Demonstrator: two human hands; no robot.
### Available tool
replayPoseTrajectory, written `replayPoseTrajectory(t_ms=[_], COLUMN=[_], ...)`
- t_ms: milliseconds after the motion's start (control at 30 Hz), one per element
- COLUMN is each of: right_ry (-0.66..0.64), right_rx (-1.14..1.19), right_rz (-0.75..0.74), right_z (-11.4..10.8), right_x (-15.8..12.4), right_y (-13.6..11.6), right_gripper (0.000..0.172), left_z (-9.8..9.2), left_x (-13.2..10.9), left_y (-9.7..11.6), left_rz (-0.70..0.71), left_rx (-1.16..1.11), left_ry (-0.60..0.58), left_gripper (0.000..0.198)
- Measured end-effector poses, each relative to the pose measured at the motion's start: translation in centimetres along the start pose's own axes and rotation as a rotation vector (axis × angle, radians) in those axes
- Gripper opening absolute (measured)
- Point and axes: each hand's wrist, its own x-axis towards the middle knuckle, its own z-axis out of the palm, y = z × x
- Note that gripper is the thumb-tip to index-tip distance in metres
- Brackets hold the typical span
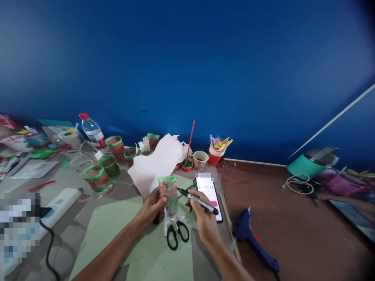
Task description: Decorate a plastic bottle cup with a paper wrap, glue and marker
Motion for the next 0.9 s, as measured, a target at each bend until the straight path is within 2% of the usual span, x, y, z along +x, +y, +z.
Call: replayPoseTrajectory(t_ms=[167,267,367,500,700,900], right_ry=[0.095,0.089,0.034,-0.034,-0.087,-0.105], right_rx=[0.052,0.041,-0.085,-0.332,-0.619,-0.709], right_rz=[-0.061,-0.074,-0.138,-0.323,-0.541,-0.663], right_z=[0.1,0.2,0.4,0.4,0.5,0.8], right_x=[0.0,-0.1,-0.6,-1.2,-1.7,-2.0], right_y=[0.1,0.0,0.3,1.2,2.2,2.6], right_gripper=[0.039,0.047,0.046,0.039,0.049,0.059], left_z=[0.2,0.3,0.6,0.7,0.5,0.9], left_x=[-0.1,-0.2,-0.4,-0.6,-0.8,-1.0], left_y=[0.1,0.4,0.9,1.1,0.9,1.2], left_rz=[0.027,0.019,0.026,0.039,0.072,0.130], left_rx=[0.078,0.061,0.046,0.044,0.031,-0.062], left_ry=[0.008,0.014,0.028,0.031,0.084,0.105], left_gripper=[0.056,0.057,0.059,0.061,0.052,0.054])
